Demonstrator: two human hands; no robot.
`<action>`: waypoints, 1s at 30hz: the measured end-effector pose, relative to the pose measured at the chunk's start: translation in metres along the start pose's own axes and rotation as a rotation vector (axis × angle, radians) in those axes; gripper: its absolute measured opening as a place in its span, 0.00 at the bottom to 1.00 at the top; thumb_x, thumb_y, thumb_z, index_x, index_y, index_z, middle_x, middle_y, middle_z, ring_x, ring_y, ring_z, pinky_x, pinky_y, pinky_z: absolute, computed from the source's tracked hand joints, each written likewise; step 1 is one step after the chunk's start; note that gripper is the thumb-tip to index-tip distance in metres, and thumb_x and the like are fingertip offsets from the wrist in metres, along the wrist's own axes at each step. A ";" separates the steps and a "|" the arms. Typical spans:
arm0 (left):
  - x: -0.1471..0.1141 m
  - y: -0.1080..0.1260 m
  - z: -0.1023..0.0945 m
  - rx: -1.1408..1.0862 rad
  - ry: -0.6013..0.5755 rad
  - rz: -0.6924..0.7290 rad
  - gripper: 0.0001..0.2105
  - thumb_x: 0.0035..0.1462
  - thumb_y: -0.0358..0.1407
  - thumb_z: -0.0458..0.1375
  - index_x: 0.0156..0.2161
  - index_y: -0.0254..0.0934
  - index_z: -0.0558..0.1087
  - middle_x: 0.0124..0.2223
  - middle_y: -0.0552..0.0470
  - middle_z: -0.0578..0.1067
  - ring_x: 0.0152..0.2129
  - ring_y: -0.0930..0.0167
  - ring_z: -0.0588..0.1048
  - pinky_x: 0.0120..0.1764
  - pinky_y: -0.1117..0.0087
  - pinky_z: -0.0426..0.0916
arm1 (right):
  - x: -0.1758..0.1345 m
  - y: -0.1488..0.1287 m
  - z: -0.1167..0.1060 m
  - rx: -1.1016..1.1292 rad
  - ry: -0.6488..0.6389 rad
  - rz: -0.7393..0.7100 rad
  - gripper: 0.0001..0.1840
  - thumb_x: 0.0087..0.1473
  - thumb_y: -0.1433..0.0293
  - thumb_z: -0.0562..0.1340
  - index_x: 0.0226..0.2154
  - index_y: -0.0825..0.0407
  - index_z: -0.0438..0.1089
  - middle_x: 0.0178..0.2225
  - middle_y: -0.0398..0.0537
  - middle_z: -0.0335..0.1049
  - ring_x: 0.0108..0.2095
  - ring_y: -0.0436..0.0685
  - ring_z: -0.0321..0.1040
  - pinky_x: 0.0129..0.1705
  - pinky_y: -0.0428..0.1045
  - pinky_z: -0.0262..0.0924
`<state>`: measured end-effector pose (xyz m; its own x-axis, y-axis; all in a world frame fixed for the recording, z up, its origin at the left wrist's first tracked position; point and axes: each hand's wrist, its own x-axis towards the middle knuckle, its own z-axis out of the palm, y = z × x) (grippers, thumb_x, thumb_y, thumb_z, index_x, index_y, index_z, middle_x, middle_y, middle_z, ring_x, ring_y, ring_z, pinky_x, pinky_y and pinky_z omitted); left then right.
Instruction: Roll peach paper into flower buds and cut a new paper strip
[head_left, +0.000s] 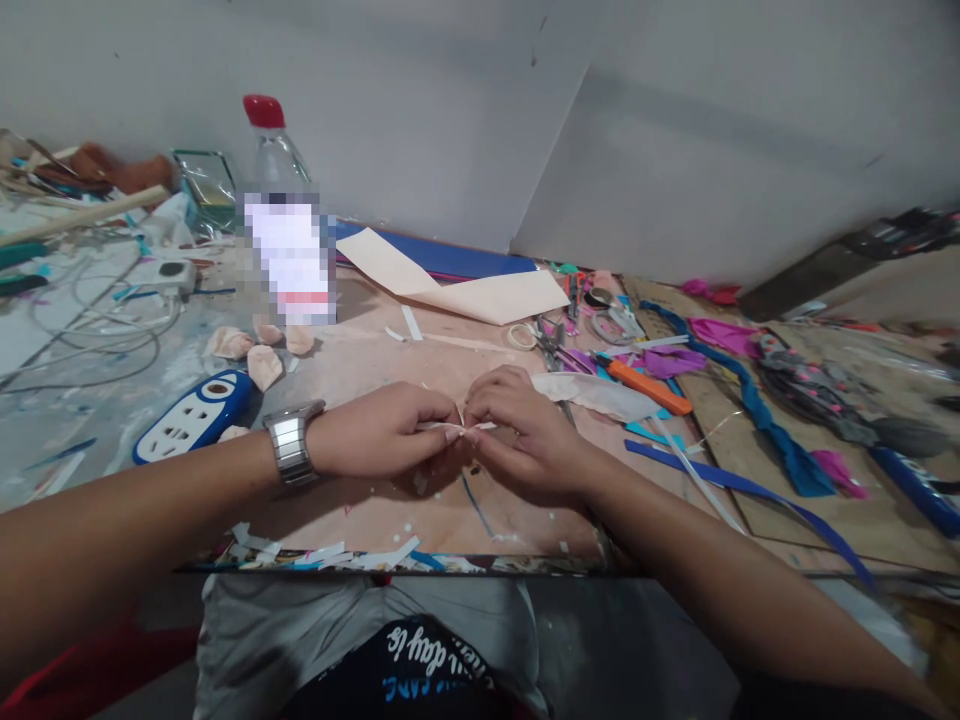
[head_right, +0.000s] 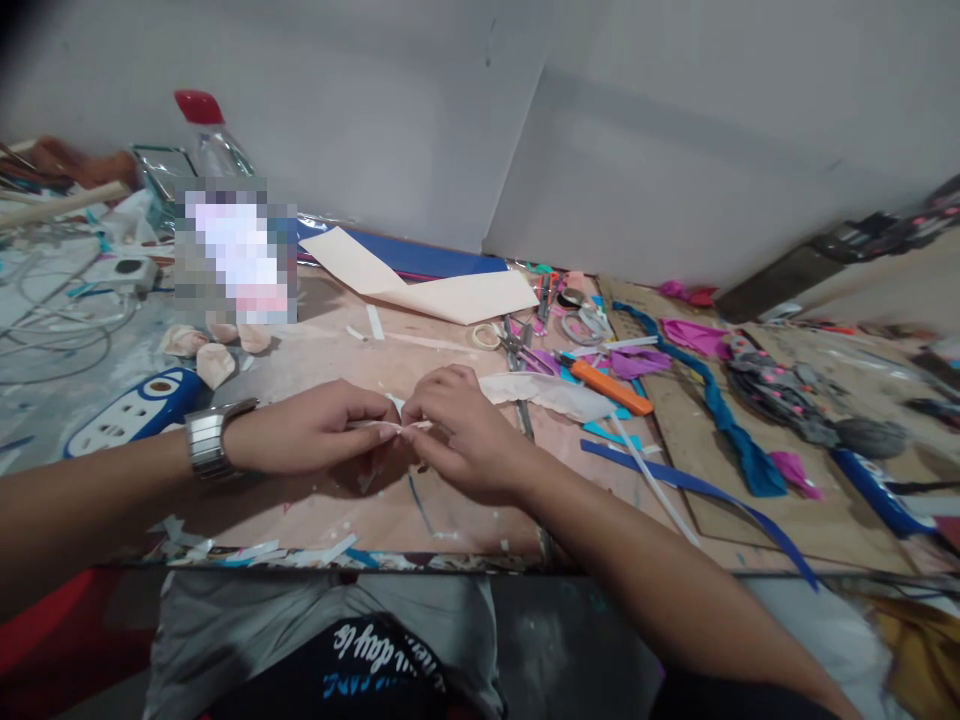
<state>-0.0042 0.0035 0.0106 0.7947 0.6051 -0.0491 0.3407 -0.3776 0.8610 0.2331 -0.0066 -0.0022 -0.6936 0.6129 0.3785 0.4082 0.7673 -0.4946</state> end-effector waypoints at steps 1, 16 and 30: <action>0.000 0.000 0.000 0.011 0.010 -0.008 0.15 0.68 0.37 0.51 0.34 0.33 0.76 0.31 0.50 0.79 0.26 0.73 0.75 0.33 0.74 0.66 | 0.000 0.000 0.000 -0.004 0.011 -0.003 0.03 0.65 0.68 0.62 0.37 0.49 0.70 0.36 0.47 0.74 0.43 0.60 0.68 0.52 0.60 0.56; 0.000 0.001 0.002 -0.090 -0.061 -0.077 0.19 0.73 0.41 0.50 0.37 0.33 0.79 0.31 0.50 0.81 0.26 0.74 0.78 0.32 0.76 0.70 | -0.001 0.000 0.001 -0.051 0.014 0.060 0.03 0.61 0.70 0.63 0.33 0.50 0.70 0.35 0.48 0.74 0.42 0.61 0.69 0.50 0.60 0.56; 0.004 -0.007 0.009 -0.616 -0.195 -0.237 0.19 0.70 0.47 0.56 0.39 0.31 0.75 0.34 0.46 0.81 0.30 0.72 0.80 0.34 0.72 0.76 | -0.002 0.001 0.003 -0.039 0.055 -0.022 0.03 0.65 0.68 0.65 0.39 0.47 0.75 0.34 0.42 0.79 0.38 0.56 0.73 0.54 0.59 0.56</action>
<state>0.0010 0.0022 -0.0007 0.8296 0.4627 -0.3125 0.2149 0.2520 0.9436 0.2330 -0.0072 -0.0055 -0.6692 0.6048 0.4316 0.4170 0.7865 -0.4556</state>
